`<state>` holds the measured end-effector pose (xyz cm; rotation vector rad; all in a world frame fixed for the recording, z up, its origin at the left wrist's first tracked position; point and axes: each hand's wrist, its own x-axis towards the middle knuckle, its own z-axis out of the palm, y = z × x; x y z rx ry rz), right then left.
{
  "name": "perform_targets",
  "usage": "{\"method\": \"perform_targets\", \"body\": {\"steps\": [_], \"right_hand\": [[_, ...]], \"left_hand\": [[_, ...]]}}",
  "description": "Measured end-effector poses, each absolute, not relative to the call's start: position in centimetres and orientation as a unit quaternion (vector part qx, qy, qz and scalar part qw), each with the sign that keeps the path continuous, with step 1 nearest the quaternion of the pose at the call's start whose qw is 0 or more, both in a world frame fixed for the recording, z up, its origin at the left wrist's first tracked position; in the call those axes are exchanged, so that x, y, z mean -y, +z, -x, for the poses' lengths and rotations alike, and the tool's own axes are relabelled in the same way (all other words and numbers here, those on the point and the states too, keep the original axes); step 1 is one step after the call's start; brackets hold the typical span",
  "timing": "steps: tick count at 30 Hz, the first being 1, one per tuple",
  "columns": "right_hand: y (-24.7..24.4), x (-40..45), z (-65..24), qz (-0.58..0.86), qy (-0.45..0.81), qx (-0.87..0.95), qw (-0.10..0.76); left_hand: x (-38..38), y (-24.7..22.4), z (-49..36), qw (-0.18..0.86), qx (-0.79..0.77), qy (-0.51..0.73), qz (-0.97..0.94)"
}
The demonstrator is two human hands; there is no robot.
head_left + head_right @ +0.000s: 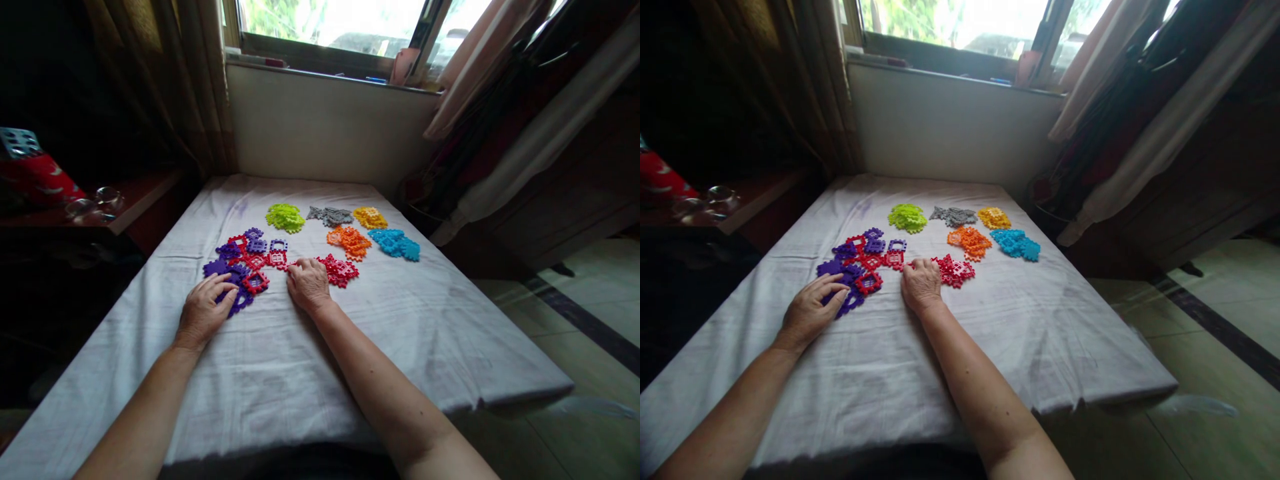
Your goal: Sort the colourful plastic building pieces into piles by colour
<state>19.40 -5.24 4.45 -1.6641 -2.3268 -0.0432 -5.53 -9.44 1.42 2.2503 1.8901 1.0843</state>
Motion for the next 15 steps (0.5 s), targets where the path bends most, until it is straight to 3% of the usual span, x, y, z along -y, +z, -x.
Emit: {"method": "perform_targets", "body": {"steps": [15], "right_hand": [[3.9, 6.4, -20.5, 0.559, 0.005, 0.816, 0.145]], "left_hand": [[9.5, 1.3, 5.6, 0.006, -0.608, 0.341, -0.717]]}}
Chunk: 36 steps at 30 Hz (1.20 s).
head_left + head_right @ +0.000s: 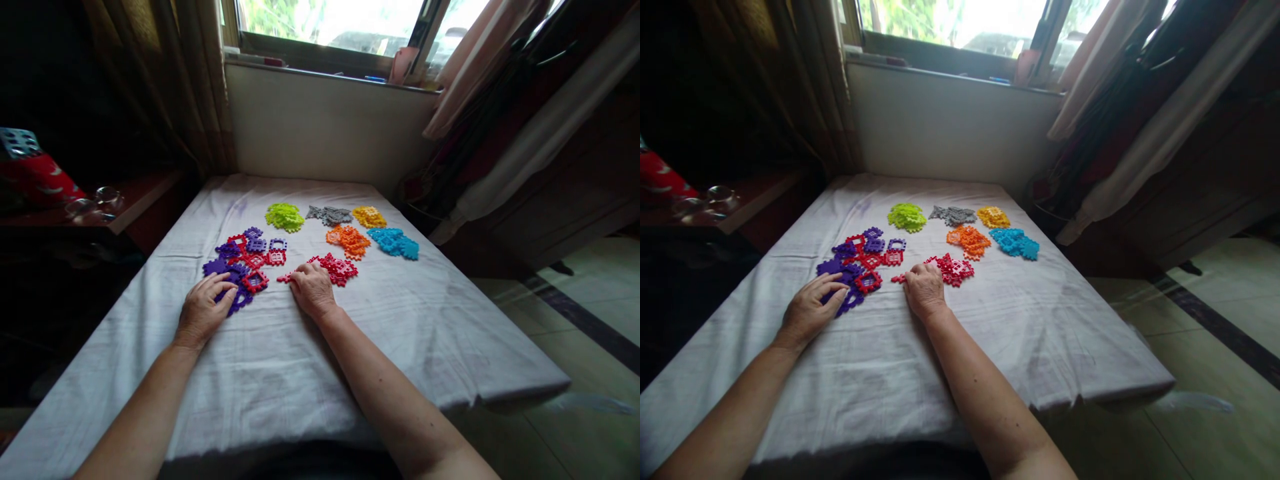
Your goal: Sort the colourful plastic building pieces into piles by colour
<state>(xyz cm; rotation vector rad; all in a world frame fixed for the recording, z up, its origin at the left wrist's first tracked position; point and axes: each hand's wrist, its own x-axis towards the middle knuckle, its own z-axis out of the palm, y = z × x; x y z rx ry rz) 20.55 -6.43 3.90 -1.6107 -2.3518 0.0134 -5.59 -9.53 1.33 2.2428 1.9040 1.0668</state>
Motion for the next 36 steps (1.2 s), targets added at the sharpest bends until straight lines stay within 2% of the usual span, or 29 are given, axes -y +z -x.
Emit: {"method": "perform_targets", "body": {"steps": [7, 14, 20, 30, 36], "right_hand": [[4.5, 4.8, -23.2, 0.593, -0.033, 0.778, 0.205], [4.2, 3.8, -25.1, 0.651, -0.026, 0.736, 0.183], [4.0, 4.2, -24.9, 0.650, -0.023, 0.730, 0.211], [4.4, 6.7, -18.0, 0.483, 0.039, 0.857, 0.176], [4.2, 7.0, -15.8, 0.466, 0.045, 0.871, 0.148]], "left_hand": [[9.5, 1.3, 5.6, 0.004, -0.607, 0.343, -0.717], [9.5, 1.4, 5.5, 0.003, -0.607, 0.341, -0.718], [9.6, 1.4, 5.4, -0.002, -0.608, 0.333, -0.721], [10.1, 1.2, 4.7, -0.020, -0.607, 0.293, -0.739], [10.1, 1.1, 4.7, -0.017, -0.607, 0.265, -0.749]]}}
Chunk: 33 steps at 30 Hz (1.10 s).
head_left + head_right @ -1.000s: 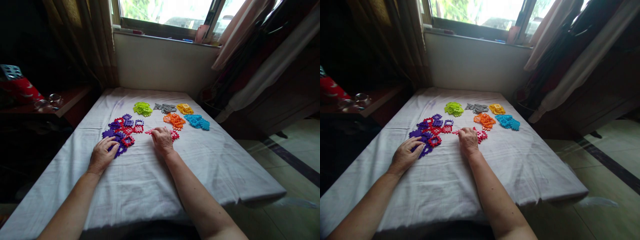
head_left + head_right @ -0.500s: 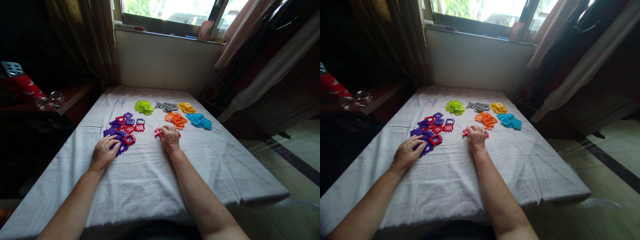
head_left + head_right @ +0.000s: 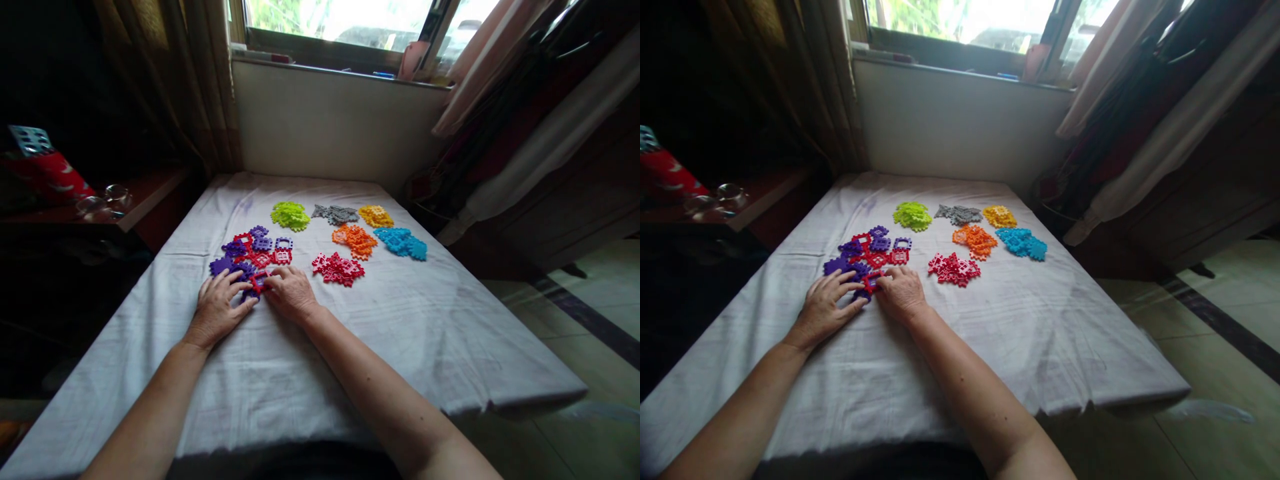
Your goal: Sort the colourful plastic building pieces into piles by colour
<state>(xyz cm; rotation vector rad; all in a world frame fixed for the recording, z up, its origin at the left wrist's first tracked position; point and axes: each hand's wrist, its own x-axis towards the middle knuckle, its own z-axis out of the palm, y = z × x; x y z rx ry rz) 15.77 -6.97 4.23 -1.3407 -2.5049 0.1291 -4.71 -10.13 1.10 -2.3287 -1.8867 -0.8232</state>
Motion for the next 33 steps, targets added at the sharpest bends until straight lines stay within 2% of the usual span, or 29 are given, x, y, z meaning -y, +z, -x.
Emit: {"method": "perform_targets", "body": {"steps": [3, 6, 12, 17, 23, 33], "right_hand": [[4.3, 7.0, -16.0, 0.462, 0.046, 0.870, 0.164], [4.5, 6.8, -17.8, 0.469, 0.036, 0.856, 0.215], [4.3, 5.3, -26.8, 0.632, -0.017, 0.699, 0.334], [3.8, 5.0, -32.2, 0.727, -0.012, 0.617, 0.301], [3.5, 5.3, -31.7, 0.732, -0.005, 0.635, 0.246], [2.9, 5.3, -31.4, 0.708, -0.011, 0.647, 0.284]], "left_hand": [[10.1, 1.0, 4.7, 0.014, 0.606, -0.262, 0.751], [10.1, 1.0, 4.7, 0.013, 0.604, -0.264, 0.752], [10.2, 0.9, 4.4, 0.027, 0.590, -0.255, 0.766], [10.3, 1.1, 4.0, 0.032, 0.587, -0.225, 0.777], [10.2, 1.0, 4.1, 0.040, 0.589, -0.226, 0.775], [10.4, 1.4, 4.0, 0.052, 0.596, -0.208, 0.774]]}}
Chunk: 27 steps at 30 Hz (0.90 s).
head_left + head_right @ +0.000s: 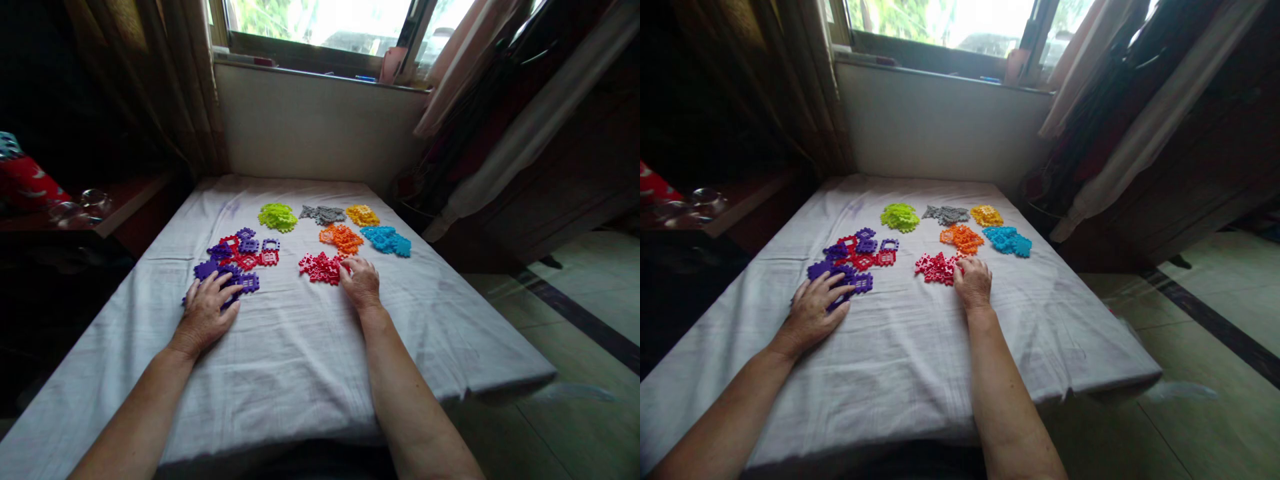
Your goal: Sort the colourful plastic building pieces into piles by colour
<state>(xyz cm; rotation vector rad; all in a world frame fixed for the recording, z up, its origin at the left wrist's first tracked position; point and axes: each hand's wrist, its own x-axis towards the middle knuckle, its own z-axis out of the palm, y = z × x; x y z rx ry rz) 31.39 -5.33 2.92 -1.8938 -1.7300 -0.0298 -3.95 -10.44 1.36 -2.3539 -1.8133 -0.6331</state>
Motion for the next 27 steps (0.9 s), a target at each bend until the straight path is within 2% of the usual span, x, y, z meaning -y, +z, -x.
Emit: {"method": "perform_targets", "body": {"steps": [5, 11, 21, 27], "right_hand": [[3.9, 5.5, -28.2, 0.648, -0.011, 0.704, 0.291], [5.7, 4.9, -21.3, 0.542, 0.008, 0.815, 0.203], [5.6, 1.4, -16.7, 0.546, 0.008, 0.834, 0.077], [4.7, 2.5, -17.1, 0.537, -0.026, 0.838, 0.091]], "left_hand": [[10.7, 1.9, 3.3, 0.040, 0.596, -0.178, 0.782], [10.7, 1.8, 3.3, 0.046, 0.591, -0.186, 0.784], [10.5, 1.9, 3.7, 0.047, 0.603, -0.244, 0.758], [10.3, 1.9, 4.0, 0.044, 0.607, -0.253, 0.752]]}}
